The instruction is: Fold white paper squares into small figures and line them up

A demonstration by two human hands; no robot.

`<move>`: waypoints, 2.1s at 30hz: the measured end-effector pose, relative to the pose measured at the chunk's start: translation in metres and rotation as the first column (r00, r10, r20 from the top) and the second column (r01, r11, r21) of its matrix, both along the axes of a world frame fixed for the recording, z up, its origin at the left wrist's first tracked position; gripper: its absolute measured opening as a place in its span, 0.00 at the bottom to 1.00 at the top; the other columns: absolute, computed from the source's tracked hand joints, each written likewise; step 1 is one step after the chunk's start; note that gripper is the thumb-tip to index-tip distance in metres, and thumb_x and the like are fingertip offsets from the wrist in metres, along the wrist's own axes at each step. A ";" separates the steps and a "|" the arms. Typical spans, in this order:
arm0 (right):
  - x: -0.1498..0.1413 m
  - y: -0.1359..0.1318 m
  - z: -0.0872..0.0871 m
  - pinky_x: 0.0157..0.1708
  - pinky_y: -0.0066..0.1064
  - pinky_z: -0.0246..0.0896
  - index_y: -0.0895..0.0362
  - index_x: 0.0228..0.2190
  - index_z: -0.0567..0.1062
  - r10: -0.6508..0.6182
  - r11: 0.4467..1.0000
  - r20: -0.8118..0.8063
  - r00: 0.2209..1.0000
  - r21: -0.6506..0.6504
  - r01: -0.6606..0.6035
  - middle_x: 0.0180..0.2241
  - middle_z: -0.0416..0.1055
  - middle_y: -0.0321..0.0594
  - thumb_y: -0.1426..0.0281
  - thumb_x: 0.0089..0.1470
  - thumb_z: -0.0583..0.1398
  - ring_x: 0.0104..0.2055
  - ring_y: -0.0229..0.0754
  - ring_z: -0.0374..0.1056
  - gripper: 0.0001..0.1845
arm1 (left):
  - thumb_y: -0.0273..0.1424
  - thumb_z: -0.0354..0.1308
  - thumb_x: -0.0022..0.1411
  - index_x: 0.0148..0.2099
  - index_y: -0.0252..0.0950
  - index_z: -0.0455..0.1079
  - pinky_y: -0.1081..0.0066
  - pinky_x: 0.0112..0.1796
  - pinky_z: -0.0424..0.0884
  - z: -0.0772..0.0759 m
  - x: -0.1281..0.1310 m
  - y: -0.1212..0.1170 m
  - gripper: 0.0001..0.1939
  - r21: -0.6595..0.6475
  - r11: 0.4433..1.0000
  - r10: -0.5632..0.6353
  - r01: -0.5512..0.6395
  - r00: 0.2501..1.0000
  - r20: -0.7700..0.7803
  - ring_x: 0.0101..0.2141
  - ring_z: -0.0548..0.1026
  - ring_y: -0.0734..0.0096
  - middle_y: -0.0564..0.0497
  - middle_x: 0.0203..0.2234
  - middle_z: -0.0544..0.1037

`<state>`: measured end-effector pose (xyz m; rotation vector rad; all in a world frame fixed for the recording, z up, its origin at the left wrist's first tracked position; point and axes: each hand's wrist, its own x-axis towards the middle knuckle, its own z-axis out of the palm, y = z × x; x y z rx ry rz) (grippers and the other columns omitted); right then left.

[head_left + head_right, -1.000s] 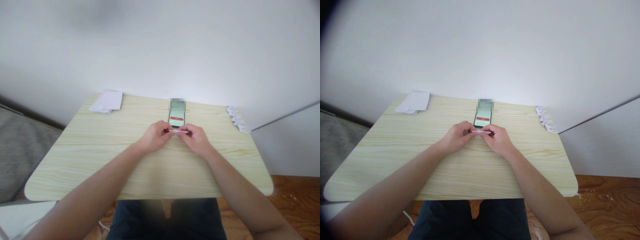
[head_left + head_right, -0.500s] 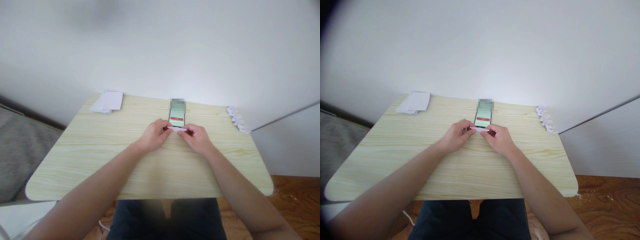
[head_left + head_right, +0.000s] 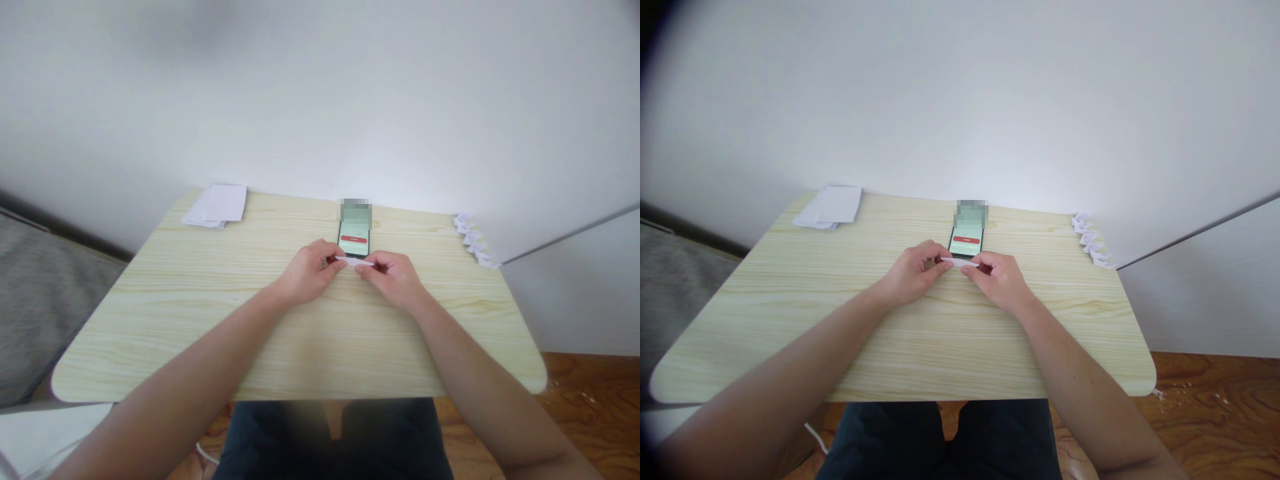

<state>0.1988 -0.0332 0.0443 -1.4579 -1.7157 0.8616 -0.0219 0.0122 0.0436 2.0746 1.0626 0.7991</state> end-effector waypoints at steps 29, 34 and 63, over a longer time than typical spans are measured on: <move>-0.005 -0.002 0.001 0.29 0.30 0.60 0.54 0.33 0.82 -0.018 0.999 -0.034 0.999 0.027 0.019 0.27 0.77 0.35 0.62 0.57 0.65 0.28 0.39 0.69 0.09 | 0.42 0.60 0.65 0.40 0.37 0.78 0.67 0.36 0.69 0.002 0.002 -0.002 0.13 -0.131 0.991 -0.001 0.011 0.997 0.079 0.36 0.75 0.65 0.49 0.35 0.79; -0.006 -0.002 0.001 0.31 0.32 0.62 0.54 0.32 0.82 -0.015 0.999 -0.032 0.999 0.030 0.016 0.29 0.78 0.37 0.60 0.55 0.66 0.30 0.41 0.70 0.10 | 0.40 0.61 0.65 0.38 0.37 0.78 0.65 0.38 0.70 0.004 0.001 -0.003 0.11 -0.111 0.994 -0.014 0.022 0.998 0.069 0.35 0.75 0.66 0.49 0.33 0.79; 0.005 0.005 -0.002 0.29 0.31 0.63 0.55 0.34 0.81 -0.153 0.987 -0.198 0.968 0.017 0.159 0.28 0.77 0.38 0.63 0.53 0.67 0.28 0.40 0.70 0.09 | 0.36 0.57 0.66 0.35 0.37 0.76 0.68 0.32 0.65 0.001 -0.002 0.003 0.10 -0.006 0.999 0.054 -0.054 0.999 -0.005 0.32 0.74 0.68 0.51 0.30 0.79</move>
